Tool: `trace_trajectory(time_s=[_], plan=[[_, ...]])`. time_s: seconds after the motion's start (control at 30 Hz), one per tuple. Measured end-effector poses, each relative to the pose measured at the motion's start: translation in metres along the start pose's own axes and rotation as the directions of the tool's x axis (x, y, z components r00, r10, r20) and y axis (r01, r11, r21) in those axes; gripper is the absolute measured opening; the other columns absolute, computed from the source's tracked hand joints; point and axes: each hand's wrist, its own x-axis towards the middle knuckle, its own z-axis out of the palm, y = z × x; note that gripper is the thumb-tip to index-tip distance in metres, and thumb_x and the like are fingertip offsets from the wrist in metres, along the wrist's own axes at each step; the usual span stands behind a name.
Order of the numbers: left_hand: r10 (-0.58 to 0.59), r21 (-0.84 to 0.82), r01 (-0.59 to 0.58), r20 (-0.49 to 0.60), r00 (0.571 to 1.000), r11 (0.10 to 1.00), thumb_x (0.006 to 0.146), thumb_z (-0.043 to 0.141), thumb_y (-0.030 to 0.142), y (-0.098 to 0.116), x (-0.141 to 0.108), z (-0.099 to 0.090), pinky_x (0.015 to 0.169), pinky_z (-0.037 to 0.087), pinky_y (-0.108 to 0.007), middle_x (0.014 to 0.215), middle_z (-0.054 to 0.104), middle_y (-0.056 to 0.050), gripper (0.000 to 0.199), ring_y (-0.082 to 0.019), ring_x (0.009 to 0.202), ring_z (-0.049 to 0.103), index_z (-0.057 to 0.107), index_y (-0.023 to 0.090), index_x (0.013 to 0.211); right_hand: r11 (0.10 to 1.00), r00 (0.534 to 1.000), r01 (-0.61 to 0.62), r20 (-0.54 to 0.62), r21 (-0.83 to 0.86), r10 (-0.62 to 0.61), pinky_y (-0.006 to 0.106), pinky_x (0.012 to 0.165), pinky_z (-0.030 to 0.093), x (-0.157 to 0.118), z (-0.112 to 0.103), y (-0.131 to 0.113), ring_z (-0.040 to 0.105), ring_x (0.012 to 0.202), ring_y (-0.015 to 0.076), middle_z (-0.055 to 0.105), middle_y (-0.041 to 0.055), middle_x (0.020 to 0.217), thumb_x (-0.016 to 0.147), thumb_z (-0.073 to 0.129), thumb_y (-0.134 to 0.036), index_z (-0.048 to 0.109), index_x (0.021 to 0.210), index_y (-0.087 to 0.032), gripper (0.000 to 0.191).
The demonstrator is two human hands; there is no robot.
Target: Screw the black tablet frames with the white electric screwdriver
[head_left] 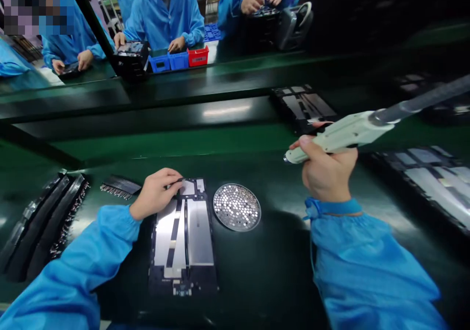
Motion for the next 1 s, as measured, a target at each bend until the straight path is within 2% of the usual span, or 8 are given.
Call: trace_trajectory(time_s=[0.13, 0.23, 0.33, 0.43, 0.63, 0.77, 0.9, 1.0], plan=[[-0.046, -0.051, 0.047, 0.017, 0.999, 0.998, 0.087, 0.065, 0.020, -0.010, 0.026, 0.040, 0.064, 0.061, -0.022, 0.100, 0.072, -0.006, 0.017, -0.012, 0.071, 0.070, 0.071, 0.015, 0.102, 1.000, 0.999, 0.026, 0.039, -0.002, -0.026, 0.032, 0.059, 0.048, -0.004, 0.001, -0.009, 0.060, 0.056, 0.0138, 0.061, -0.0048, 0.069, 0.057, 0.078, -0.030, 0.061, 0.096, -0.018, 0.044], [-0.038, -0.055, 0.041, 0.045, 0.998, 0.998, 0.086, 0.065, 0.018, -0.014, 0.030, 0.054, 0.065, 0.062, -0.023, 0.107, 0.071, -0.007, 0.015, -0.013, 0.073, 0.071, 0.070, 0.016, 0.100, 0.999, 0.997, 0.035, 0.064, -0.002, -0.035, 0.032, 0.060, 0.047, -0.006, 0.001, -0.015, 0.060, 0.056, 0.0141, 0.061, -0.0060, 0.065, 0.061, 0.076, -0.031, 0.060, 0.094, -0.020, 0.038], [0.010, -0.027, -0.008, 0.088, 0.996, 1.000, 0.088, 0.065, 0.020, -0.013, 0.029, 0.057, 0.073, 0.064, -0.027, 0.111, 0.073, -0.007, 0.010, -0.017, 0.090, 0.073, 0.073, 0.018, 0.092, 1.000, 0.998, 0.016, 0.065, 0.008, -0.016, 0.031, 0.059, 0.046, -0.007, 0.003, -0.017, 0.059, 0.055, 0.0140, 0.061, -0.0056, 0.062, 0.059, 0.076, -0.031, 0.056, 0.082, -0.020, 0.032], [0.091, 0.022, -0.095, 0.137, 0.986, 0.995, 0.092, 0.062, 0.021, -0.012, 0.027, 0.058, 0.086, 0.063, -0.035, 0.112, 0.074, -0.007, 0.014, -0.020, 0.099, 0.072, 0.076, 0.019, 0.093, 1.000, 0.998, -0.002, 0.063, 0.018, 0.001, 0.031, 0.057, 0.046, -0.007, 0.004, -0.016, 0.059, 0.055, 0.0136, 0.061, -0.0045, 0.064, 0.058, 0.077, -0.030, 0.052, 0.078, -0.021, 0.033], [0.253, 0.067, -0.275, 0.237, 0.938, 0.959, 0.099, 0.054, 0.023, -0.010, 0.023, 0.054, 0.094, 0.059, -0.046, 0.116, 0.073, -0.012, 0.024, -0.025, 0.109, 0.066, 0.077, 0.016, 0.095, 1.000, 0.998, 0.019, 0.054, 0.005, -0.020, 0.032, 0.059, 0.047, -0.011, 0.006, -0.018, 0.058, 0.054, 0.0137, 0.059, -0.0054, 0.064, 0.058, 0.074, -0.028, 0.050, 0.091, -0.021, 0.042], [0.347, 0.108, -0.396, 0.314, 0.884, 0.912, 0.103, 0.047, 0.027, -0.006, 0.013, 0.053, 0.109, 0.049, -0.054, 0.126, 0.068, -0.018, 0.033, -0.031, 0.127, 0.058, 0.072, 0.008, 0.114, 0.998, 0.998, 0.062, 0.002, -0.034, -0.062, 0.033, 0.060, 0.048, -0.015, 0.008, -0.018, 0.056, 0.054, 0.0125, 0.055, -0.0060, 0.067, 0.063, 0.072, -0.031, 0.047, 0.105, -0.019, 0.050], [0.340, 0.254, -0.436, 0.345, 0.875, 0.863, 0.105, 0.043, 0.033, -0.001, -0.002, 0.057, 0.114, 0.042, -0.056, 0.144, 0.055, -0.020, 0.044, -0.037, 0.139, 0.047, 0.060, 0.004, 0.135, 0.988, 0.987, 0.134, -0.081, -0.081, -0.141, 0.032, 0.059, 0.047, -0.023, 0.008, -0.023, 0.051, 0.050, 0.0088, 0.052, -0.0069, 0.069, 0.060, 0.071, -0.024, 0.048, 0.092, -0.020, 0.039], [0.323, 0.284, -0.432, 0.358, 0.876, 0.856, 0.105, 0.041, 0.035, 0.004, -0.006, 0.059, 0.114, 0.041, -0.058, 0.148, 0.052, -0.019, 0.047, -0.039, 0.138, 0.048, 0.058, 0.004, 0.137, 0.987, 0.994, 0.107, 0.034, -0.117, -0.104, 0.034, 0.065, 0.050, -0.035, 0.014, -0.036, 0.050, 0.050, 0.0093, 0.050, -0.0087, 0.061, 0.062, 0.070, -0.019, 0.052, 0.087, -0.020, 0.031]])
